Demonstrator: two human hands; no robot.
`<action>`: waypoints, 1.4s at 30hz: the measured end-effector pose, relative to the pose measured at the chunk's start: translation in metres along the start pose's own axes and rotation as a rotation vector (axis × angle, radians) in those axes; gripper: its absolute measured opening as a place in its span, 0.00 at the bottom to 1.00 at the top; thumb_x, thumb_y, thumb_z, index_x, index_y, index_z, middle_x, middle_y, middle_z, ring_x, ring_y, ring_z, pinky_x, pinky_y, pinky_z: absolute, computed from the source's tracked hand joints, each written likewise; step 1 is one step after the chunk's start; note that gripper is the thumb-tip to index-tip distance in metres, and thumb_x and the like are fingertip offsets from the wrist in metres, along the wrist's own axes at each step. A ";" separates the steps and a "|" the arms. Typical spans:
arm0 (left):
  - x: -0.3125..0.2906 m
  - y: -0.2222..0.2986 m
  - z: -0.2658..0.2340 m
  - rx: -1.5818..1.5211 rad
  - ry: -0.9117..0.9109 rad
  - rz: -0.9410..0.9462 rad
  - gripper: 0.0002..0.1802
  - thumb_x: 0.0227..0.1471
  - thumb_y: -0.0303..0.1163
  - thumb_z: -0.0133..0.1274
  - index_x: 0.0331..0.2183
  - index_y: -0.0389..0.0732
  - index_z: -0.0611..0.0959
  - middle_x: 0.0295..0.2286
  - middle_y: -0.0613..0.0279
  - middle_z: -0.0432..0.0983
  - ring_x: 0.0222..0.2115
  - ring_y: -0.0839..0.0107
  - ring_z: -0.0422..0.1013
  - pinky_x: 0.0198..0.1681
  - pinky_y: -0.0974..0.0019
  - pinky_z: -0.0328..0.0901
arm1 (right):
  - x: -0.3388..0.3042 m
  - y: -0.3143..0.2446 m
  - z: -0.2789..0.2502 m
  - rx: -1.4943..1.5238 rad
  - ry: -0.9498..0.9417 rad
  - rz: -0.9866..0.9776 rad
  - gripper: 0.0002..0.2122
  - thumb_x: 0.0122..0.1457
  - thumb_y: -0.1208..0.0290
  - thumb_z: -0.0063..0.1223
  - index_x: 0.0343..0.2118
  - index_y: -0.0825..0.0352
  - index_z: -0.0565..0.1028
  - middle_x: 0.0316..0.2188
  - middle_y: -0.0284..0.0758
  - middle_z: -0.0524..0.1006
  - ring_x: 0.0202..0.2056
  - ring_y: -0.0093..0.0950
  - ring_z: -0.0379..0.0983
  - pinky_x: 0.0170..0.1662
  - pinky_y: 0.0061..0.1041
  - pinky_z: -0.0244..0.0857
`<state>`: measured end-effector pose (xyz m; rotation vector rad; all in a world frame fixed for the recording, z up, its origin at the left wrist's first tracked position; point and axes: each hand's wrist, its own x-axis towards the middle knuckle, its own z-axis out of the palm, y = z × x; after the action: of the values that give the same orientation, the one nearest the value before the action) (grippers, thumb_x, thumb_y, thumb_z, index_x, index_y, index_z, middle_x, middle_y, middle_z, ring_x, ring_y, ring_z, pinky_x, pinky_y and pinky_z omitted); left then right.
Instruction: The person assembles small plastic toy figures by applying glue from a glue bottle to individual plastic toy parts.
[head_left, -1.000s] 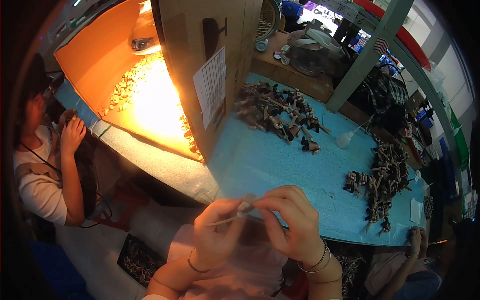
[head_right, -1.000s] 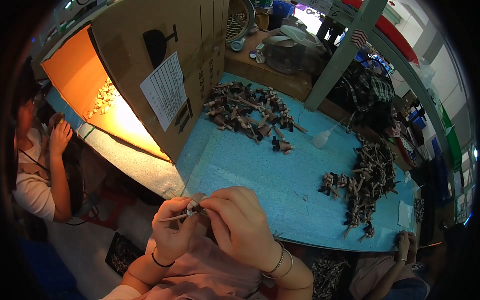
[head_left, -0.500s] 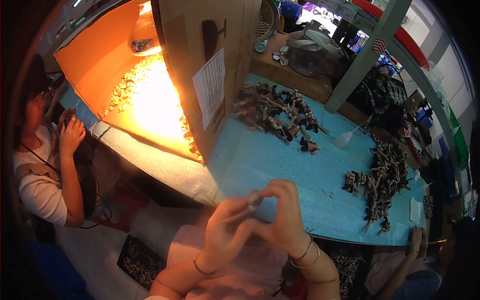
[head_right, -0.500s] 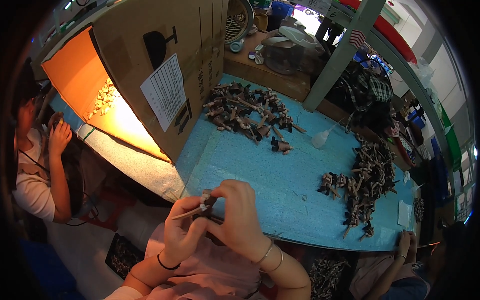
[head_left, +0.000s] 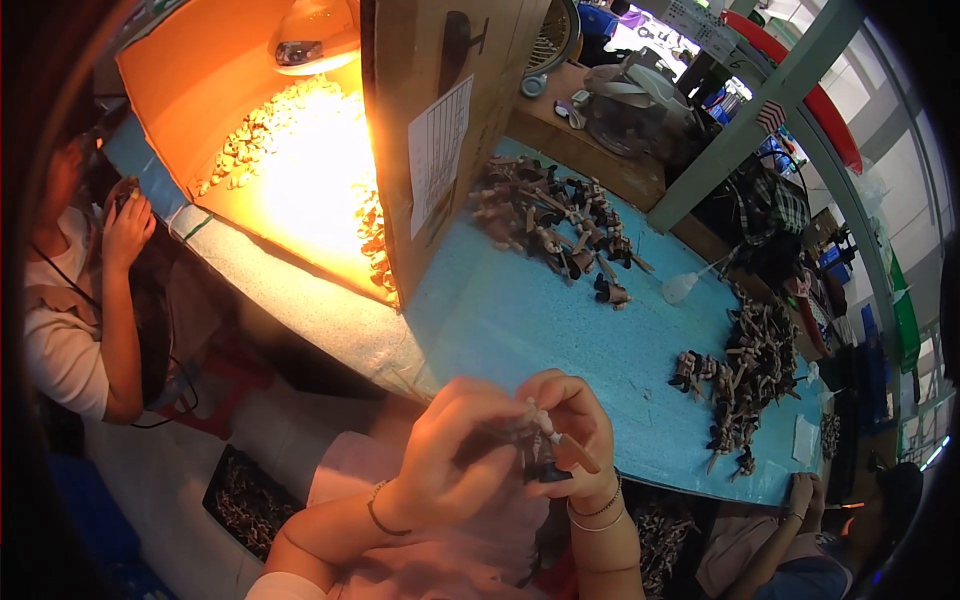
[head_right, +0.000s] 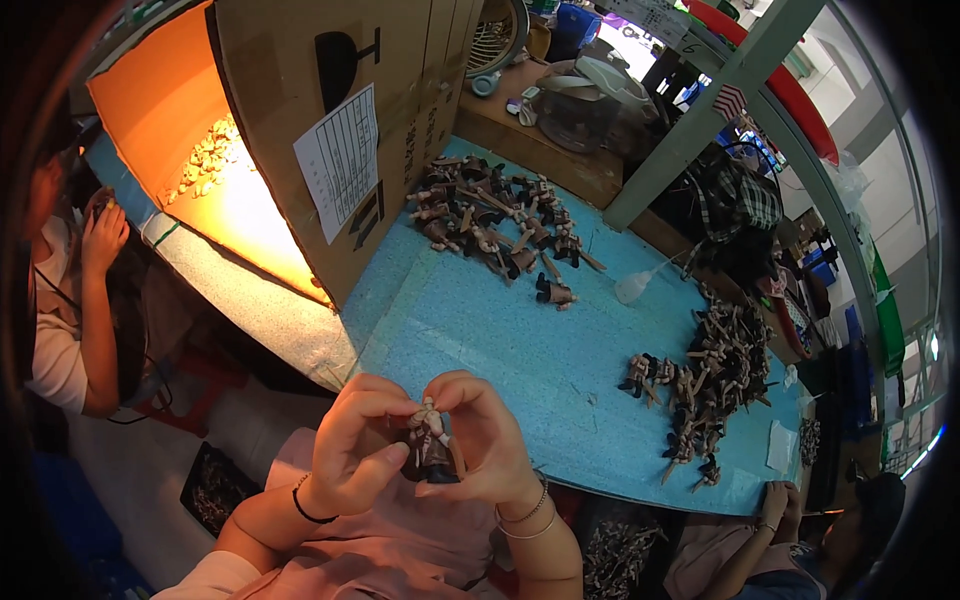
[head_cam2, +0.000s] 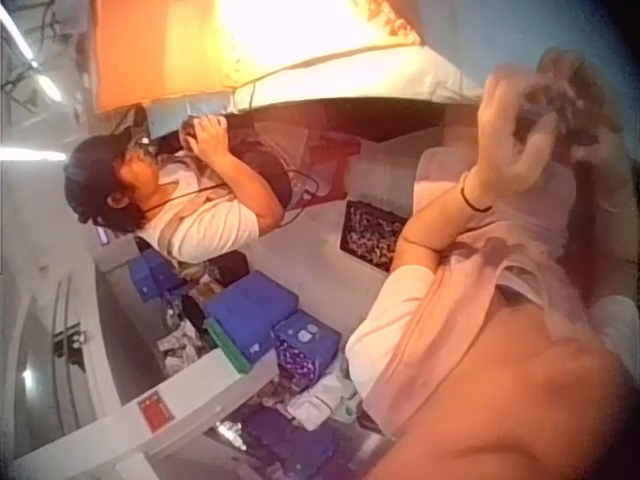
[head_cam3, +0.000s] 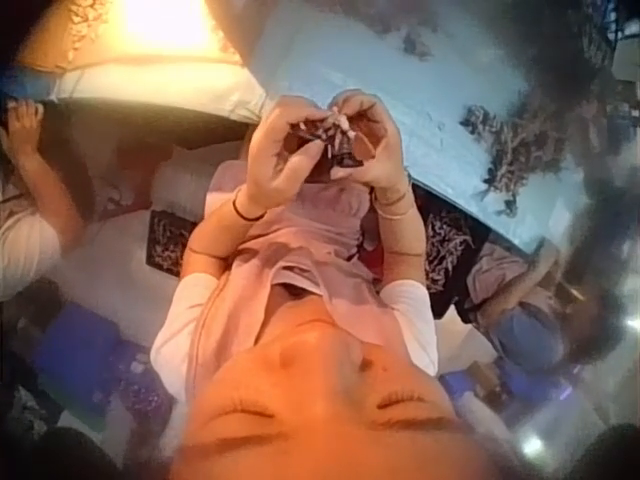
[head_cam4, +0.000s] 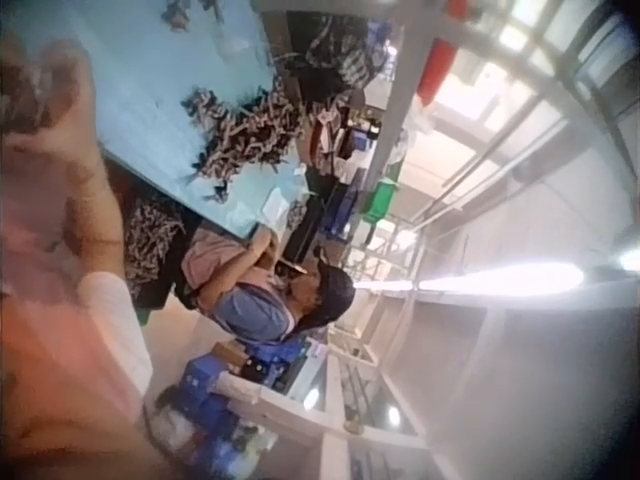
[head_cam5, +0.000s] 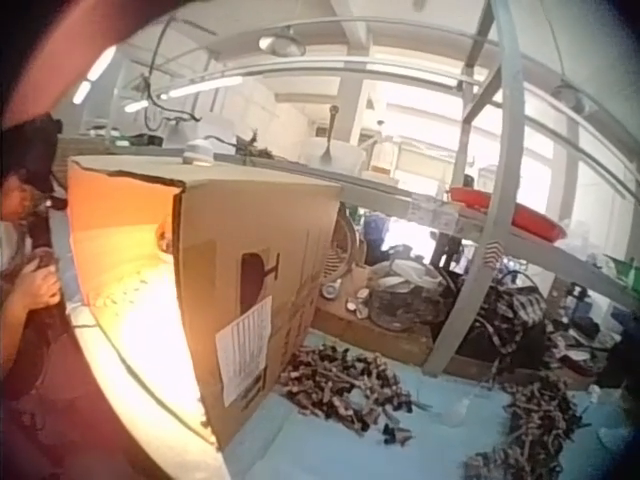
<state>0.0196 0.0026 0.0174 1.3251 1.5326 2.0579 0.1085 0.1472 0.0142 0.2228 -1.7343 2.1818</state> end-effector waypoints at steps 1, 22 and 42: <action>-0.001 0.001 0.001 -0.032 0.019 -0.035 0.20 0.37 0.19 0.48 0.39 0.31 0.72 0.35 0.52 0.65 0.34 0.69 0.64 0.40 0.68 0.60 | -0.001 0.000 0.001 0.013 0.017 0.017 0.34 0.28 0.77 0.72 0.42 0.64 0.63 0.40 0.34 0.62 0.45 0.27 0.59 0.50 0.27 0.52; -0.013 -0.010 0.014 -0.015 0.024 -0.018 0.50 0.32 0.23 0.66 0.55 0.36 0.56 0.45 0.50 0.65 0.22 0.80 0.64 0.27 0.78 0.63 | -0.011 0.010 0.020 0.289 0.293 0.074 0.32 0.40 0.69 0.65 0.48 0.67 0.60 0.42 0.36 0.64 0.43 0.25 0.64 0.47 0.24 0.60; 0.006 -0.006 -0.014 0.199 -0.108 0.137 0.36 0.30 0.21 0.62 0.46 0.37 0.67 0.41 0.52 0.65 0.35 0.65 0.67 0.35 0.67 0.66 | -0.012 -0.045 0.029 -1.185 0.129 -0.283 0.20 0.37 0.73 0.65 0.36 0.62 0.70 0.41 0.40 0.73 0.36 0.33 0.71 0.37 0.30 0.61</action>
<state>0.0042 0.0001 0.0148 1.6276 1.6767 1.9146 0.1330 0.1263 0.0584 0.0086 -2.3791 0.7114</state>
